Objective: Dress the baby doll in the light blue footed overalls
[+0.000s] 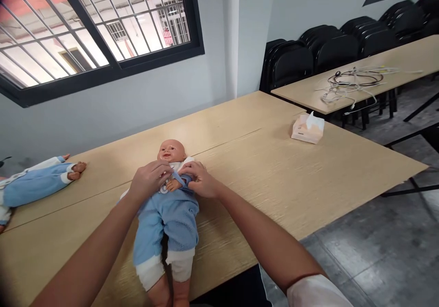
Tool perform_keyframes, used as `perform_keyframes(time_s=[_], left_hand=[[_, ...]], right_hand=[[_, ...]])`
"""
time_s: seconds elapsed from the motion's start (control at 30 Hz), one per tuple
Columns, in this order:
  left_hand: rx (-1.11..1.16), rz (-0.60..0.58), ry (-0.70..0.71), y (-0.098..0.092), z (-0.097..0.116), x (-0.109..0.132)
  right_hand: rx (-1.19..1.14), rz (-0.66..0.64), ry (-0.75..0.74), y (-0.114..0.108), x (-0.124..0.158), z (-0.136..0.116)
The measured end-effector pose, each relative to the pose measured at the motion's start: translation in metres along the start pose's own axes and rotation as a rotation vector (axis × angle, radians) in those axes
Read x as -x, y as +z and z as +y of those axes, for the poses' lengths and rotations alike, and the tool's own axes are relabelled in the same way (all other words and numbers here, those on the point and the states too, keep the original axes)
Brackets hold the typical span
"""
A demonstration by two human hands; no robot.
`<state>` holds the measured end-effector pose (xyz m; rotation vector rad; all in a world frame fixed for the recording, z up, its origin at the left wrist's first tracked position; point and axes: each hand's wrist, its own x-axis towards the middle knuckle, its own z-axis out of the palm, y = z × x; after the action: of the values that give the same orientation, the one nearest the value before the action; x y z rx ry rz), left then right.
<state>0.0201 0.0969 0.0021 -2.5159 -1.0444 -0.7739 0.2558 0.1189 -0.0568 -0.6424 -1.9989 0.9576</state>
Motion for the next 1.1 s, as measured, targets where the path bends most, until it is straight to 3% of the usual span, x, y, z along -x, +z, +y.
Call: perform_keyframes(time_s=[0.13, 0.23, 0.37, 0.47, 0.6, 0.67, 0.83, 1.1], left_hand=[[-0.032, -0.043, 0.007, 0.001, 0.002, 0.009], [0.107, -0.066, -0.157, -0.01, 0.016, 0.013], [0.267, -0.23, -0.311, -0.029, 0.044, 0.014], [0.128, -0.336, -0.346, -0.034, 0.065, 0.014], [-0.034, -0.427, -0.404, -0.026, 0.081, 0.015], [-0.074, -0.414, -0.391, -0.02, 0.081, 0.018], [-0.045, -0.252, -0.263, -0.011, 0.069, 0.03], [0.027, -0.157, -0.137, -0.019, 0.067, 0.041]], right_hand=[[-0.275, 0.019, 0.188, 0.002, -0.002, -0.012], [-0.492, 0.001, 0.3, 0.005, -0.003, -0.021], [-0.633, 0.001, 0.365, 0.008, -0.001, -0.027], [-0.67, 0.045, 0.398, 0.009, 0.001, -0.031], [-0.69, 0.052, 0.42, 0.01, 0.002, -0.035], [-0.674, 0.06, 0.425, 0.009, 0.002, -0.037], [-0.573, -0.007, 0.418, -0.003, 0.004, -0.041], [-0.113, -0.214, 0.471, -0.032, 0.009, -0.036]])
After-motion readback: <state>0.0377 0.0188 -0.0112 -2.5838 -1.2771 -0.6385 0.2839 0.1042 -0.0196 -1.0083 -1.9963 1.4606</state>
